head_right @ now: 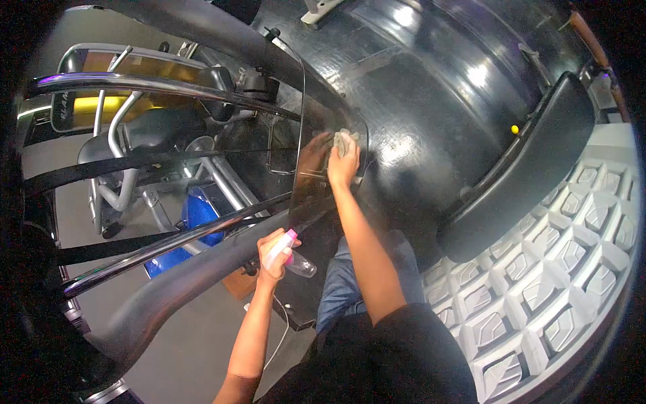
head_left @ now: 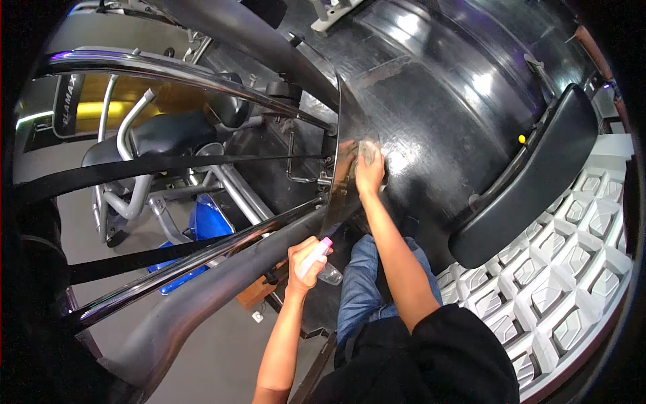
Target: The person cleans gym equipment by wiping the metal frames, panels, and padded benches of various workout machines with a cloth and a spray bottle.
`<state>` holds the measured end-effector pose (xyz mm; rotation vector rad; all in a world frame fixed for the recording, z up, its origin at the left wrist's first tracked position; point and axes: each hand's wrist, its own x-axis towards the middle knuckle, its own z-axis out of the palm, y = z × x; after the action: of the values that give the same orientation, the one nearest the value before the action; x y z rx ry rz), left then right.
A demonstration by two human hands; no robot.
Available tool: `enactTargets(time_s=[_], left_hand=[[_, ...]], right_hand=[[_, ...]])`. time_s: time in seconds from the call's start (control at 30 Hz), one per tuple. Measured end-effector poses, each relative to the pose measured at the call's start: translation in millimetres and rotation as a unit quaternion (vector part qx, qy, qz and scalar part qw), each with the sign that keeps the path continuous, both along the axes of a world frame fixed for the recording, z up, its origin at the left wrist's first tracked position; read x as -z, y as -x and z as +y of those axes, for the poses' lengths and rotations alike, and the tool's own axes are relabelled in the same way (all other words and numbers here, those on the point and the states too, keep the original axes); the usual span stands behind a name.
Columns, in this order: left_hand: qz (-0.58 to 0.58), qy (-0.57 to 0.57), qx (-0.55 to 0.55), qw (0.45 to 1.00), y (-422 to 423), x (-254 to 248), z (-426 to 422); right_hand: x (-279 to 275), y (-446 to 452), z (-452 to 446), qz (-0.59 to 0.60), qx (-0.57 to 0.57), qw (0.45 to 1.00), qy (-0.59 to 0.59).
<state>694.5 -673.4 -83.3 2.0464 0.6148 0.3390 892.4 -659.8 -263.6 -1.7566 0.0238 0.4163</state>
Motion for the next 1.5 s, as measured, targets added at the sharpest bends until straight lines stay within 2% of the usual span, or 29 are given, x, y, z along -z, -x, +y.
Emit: enactTargets(time_s=[0.1, 0.2, 0.23, 0.3, 0.37, 0.4, 0.47, 0.57, 0.63, 0.7, 0.83, 0.93, 1.03, 1.13, 1.17, 1.23, 1.3, 1.37, 1.43, 1.5], left_hand=[[0.013, 0.005, -0.008, 1.000, 0.5, -0.2, -0.8], [0.005, 0.017, -0.013, 1.000, -2.4, -2.6, -1.3], [0.000, 0.015, -0.011, 1.000, -2.1, -2.6, -0.7], [0.003, 0.027, -0.013, 1.000, -2.1, -2.9, -1.3], [-0.005, 0.023, -0.015, 1.000, -3.6, -2.9, -1.5], [-0.006, 0.022, -0.017, 1.000, -3.2, -3.6, -2.3], [-0.008, 0.026, -0.017, 0.999, -1.2, -0.9, -1.7], [-0.007, 0.034, -0.015, 0.999, -0.6, -0.7, -0.6], [-0.009, 0.037, -0.015, 0.999, -0.2, -1.1, -2.1], [-0.006, 0.030, -0.019, 0.999, -1.4, -1.6, -2.2], [0.010, 0.019, -0.014, 1.000, -1.1, -3.8, -1.5], [-0.004, 0.023, -0.023, 0.999, -1.9, -1.9, -2.7], [0.004, 0.022, -0.024, 0.999, -1.4, -2.5, -2.7], [0.003, 0.020, -0.018, 1.000, -3.5, -4.4, -1.6], [-0.002, 0.021, -0.017, 1.000, -2.6, -4.6, -2.3], [-0.006, 0.022, -0.015, 1.000, -1.8, -1.9, -1.7], [-0.003, 0.032, -0.014, 0.999, -2.0, -4.2, -1.7], [0.002, 0.032, -0.011, 0.999, -0.7, -4.7, -1.3], [0.002, 0.030, -0.005, 1.000, -2.1, -4.2, -1.1], [-0.020, 0.028, -0.008, 0.999, -3.0, -2.8, -0.8]], right_hand=[[-31.4, 43.6, -28.2, -0.026, -0.006, 0.999, -0.038], [-17.8, 102.7, -68.1, -0.033, -0.058, 0.996, -0.054], [-8.8, 117.9, -77.9, 0.004, -0.081, 0.996, -0.031], [-3.0, 116.0, -83.1, 0.075, -0.096, 0.992, -0.016], [16.0, 92.0, -65.9, 0.033, -0.099, 0.994, 0.018], [16.0, 72.3, -53.1, 0.064, -0.084, 0.994, 0.017], [8.3, 31.9, -26.0, 0.082, -0.043, 0.995, 0.028], [-34.3, -1.0, -6.0, 0.063, -0.053, 0.996, 0.025], [-34.7, 26.0, -16.0, -0.094, -0.040, 0.994, -0.041], [-55.5, 65.4, -49.2, -0.068, -0.081, 0.989, -0.102], [-52.6, 122.4, -87.8, 0.057, -0.135, 0.984, -0.100], [-22.4, 89.7, -64.5, 0.029, -0.117, 0.989, -0.090], [-22.4, 20.4, -24.1, 0.017, -0.090, 0.993, -0.076], [-69.0, -16.0, -7.8, 0.070, -0.098, 0.993, -0.002], [-74.3, -10.3, -10.0, 0.069, -0.095, 0.993, -0.003], [-79.8, 17.0, -28.1, -0.070, -0.074, 0.991, -0.087], [-88.4, 56.1, -53.4, -0.087, -0.094, 0.987, -0.097], [-81.9, 100.6, -78.5, -0.036, -0.123, 0.981, -0.144], [-102.4, 114.1, -98.8, -0.006, -0.173, 0.980, -0.094], [-99.5, 99.1, -89.3, -0.002, -0.179, 0.979, -0.096]])
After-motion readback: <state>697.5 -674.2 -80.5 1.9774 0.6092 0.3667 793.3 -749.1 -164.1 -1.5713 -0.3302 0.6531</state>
